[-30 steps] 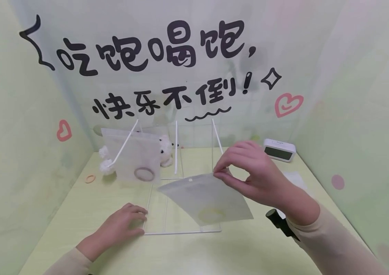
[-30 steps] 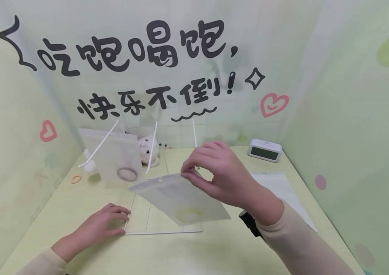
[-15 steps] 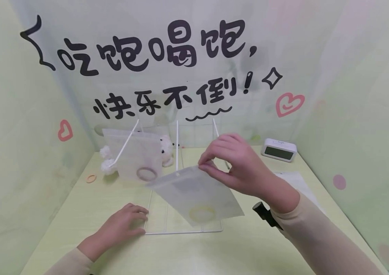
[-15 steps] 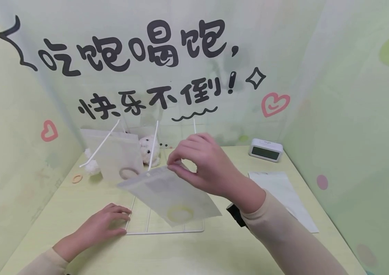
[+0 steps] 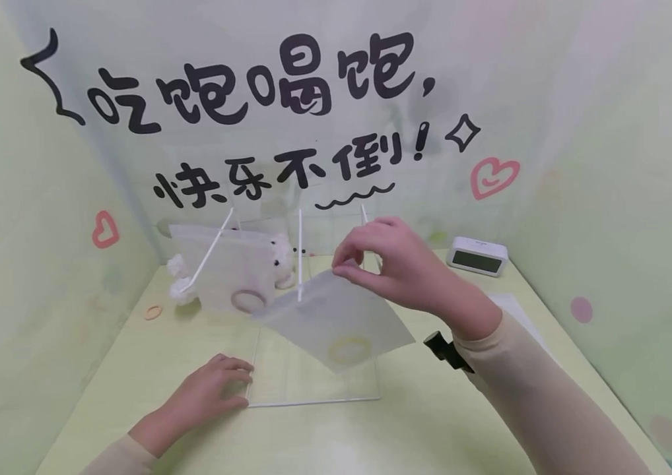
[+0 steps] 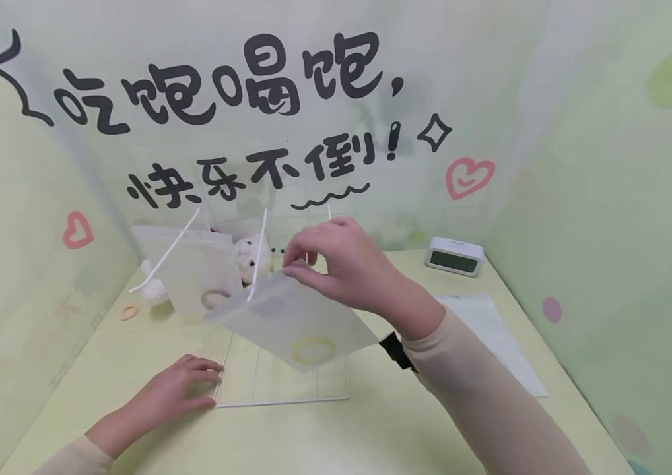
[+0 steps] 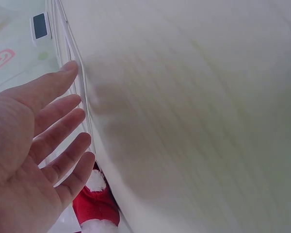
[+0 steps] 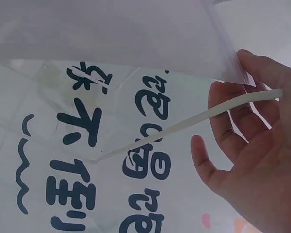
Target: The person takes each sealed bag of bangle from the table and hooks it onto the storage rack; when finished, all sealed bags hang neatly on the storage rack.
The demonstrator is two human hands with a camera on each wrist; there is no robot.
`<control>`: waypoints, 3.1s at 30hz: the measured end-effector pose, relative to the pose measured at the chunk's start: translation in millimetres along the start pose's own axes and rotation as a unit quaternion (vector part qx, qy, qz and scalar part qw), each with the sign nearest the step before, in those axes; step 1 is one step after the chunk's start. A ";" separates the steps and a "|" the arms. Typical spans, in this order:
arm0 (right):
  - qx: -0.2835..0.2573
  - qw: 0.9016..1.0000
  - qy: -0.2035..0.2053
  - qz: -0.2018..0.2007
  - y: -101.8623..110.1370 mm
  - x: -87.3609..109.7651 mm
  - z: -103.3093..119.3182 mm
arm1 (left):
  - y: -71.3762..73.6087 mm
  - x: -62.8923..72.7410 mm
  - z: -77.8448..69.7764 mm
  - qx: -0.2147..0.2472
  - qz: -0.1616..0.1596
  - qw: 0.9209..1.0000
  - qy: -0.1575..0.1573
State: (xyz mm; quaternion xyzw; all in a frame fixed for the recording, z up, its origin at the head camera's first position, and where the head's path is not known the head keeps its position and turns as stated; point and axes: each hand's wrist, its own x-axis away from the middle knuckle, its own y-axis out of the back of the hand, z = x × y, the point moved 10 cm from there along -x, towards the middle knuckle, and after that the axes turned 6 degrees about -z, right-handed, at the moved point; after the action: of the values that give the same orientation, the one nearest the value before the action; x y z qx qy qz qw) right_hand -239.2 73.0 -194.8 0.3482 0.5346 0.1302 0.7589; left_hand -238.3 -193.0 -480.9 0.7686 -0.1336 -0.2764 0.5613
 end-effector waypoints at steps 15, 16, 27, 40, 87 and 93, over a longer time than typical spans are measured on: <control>-0.031 0.999 -0.021 0.028 -16.3 -10.1 -43.2 | 5.4 0.9 -3.7 0.001 -0.005 1.000 0.000; -0.028 0.999 -0.022 0.027 -16.5 -10.6 -44.3 | 5.5 0.9 -4.1 0.001 -0.006 1.000 -0.001; -0.037 0.999 -0.026 -0.012 -6.6 -10.3 -47.6 | 4.9 1.8 -2.6 -0.003 -0.005 1.000 -0.001; 0.017 0.994 -0.085 -0.061 38.1 41.9 -77.5 | 0.1 3.5 0.7 -0.013 -0.001 1.000 0.009; 0.128 0.909 -0.379 0.117 65.5 339.8 -303.5 | -4.2 2.2 3.7 -0.023 0.003 1.000 0.002; 0.119 0.898 -0.404 0.131 63.1 357.4 -315.4 | -2.1 2.8 1.7 -0.019 0.006 1.000 0.002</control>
State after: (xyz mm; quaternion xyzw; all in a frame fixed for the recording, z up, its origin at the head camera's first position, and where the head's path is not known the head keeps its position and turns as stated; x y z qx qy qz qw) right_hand -371.7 445.1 -469.0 0.5254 0.1434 0.0116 0.8386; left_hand -237.2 -195.1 -484.0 0.7575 -0.1319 -0.2742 0.5775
